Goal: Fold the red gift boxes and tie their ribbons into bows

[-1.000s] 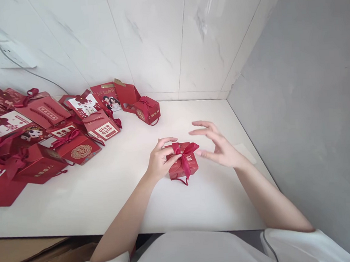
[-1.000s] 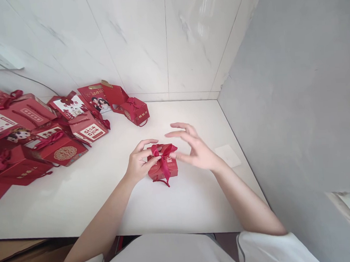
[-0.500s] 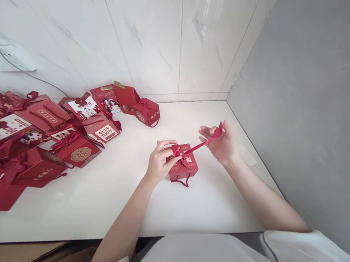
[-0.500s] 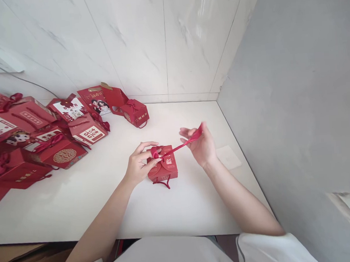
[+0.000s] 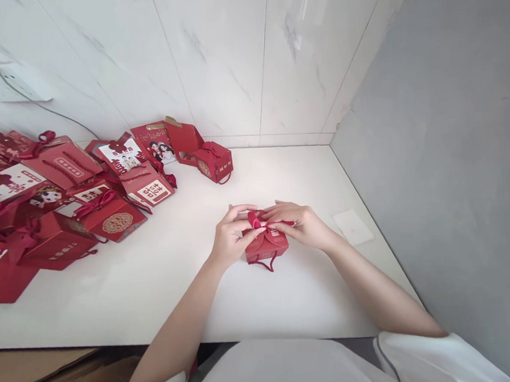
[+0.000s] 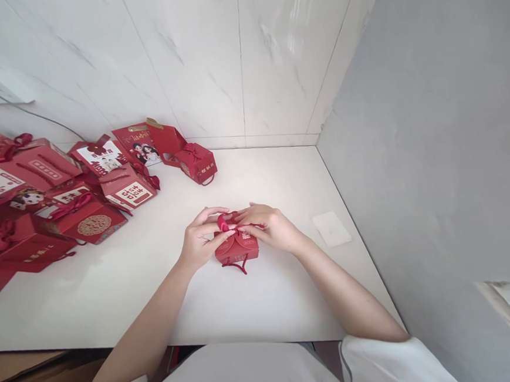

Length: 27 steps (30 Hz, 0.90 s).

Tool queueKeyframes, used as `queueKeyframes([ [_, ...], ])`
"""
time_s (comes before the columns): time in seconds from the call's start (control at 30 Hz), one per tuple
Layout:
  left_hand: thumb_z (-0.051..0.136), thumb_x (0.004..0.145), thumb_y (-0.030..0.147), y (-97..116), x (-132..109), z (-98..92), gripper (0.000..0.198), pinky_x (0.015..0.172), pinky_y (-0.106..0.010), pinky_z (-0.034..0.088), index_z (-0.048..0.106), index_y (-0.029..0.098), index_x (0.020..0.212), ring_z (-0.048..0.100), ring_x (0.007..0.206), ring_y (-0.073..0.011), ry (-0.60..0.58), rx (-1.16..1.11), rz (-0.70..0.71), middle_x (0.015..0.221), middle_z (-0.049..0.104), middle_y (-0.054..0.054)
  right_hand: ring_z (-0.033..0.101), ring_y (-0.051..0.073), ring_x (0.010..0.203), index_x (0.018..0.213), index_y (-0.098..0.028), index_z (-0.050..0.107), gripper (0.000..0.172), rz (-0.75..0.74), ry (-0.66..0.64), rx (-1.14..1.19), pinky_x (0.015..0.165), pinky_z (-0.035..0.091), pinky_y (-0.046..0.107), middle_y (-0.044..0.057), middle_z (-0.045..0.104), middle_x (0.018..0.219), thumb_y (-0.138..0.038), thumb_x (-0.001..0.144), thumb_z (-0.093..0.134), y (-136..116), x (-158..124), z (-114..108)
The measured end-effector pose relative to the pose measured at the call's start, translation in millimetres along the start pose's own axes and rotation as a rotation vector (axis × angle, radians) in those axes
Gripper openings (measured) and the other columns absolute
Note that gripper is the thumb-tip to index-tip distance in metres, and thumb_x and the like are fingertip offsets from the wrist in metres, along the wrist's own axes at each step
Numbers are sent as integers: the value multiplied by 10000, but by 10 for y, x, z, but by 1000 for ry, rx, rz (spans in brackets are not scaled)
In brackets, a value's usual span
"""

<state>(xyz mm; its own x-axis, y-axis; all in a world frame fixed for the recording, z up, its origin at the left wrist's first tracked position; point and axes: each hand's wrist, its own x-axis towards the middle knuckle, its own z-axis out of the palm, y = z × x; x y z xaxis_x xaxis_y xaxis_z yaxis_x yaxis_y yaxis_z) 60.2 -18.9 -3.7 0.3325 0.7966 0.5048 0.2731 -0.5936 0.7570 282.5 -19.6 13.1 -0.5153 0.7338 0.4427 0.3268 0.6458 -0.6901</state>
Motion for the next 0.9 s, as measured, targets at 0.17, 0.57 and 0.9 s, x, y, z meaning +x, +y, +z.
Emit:
queueKeyframes([
  [0.17, 704, 841, 239, 17, -114, -54, 134, 1053, -446, 488, 786, 273, 941, 621, 1164, -240, 81, 22, -48, 1292, 619, -74, 652, 218, 1149, 1003, -244, 710, 178, 97, 36, 111, 955, 542, 373, 73, 720, 1153, -279, 970, 539, 29, -30, 4],
  [0.57, 721, 816, 285, 56, -239, 12, 90, 1094, -459, 445, 734, 208, 772, 563, 1245, -257, 300, 122, -156, 1352, 565, -75, 541, 205, 900, 840, -215, 596, 222, 55, 21, -304, 919, 419, 452, 61, 518, 906, -250, 997, 442, 89, -167, -41],
  [0.9, 745, 781, 413, -148, -174, -58, 235, 1058, -434, 457, 726, 218, 912, 453, 1371, -301, 271, -512, -576, 1490, 483, -79, 507, 183, 778, 807, -218, 581, 268, 199, -72, -75, 719, 420, 333, 47, 533, 844, -356, 994, 448, 54, -128, -71],
])
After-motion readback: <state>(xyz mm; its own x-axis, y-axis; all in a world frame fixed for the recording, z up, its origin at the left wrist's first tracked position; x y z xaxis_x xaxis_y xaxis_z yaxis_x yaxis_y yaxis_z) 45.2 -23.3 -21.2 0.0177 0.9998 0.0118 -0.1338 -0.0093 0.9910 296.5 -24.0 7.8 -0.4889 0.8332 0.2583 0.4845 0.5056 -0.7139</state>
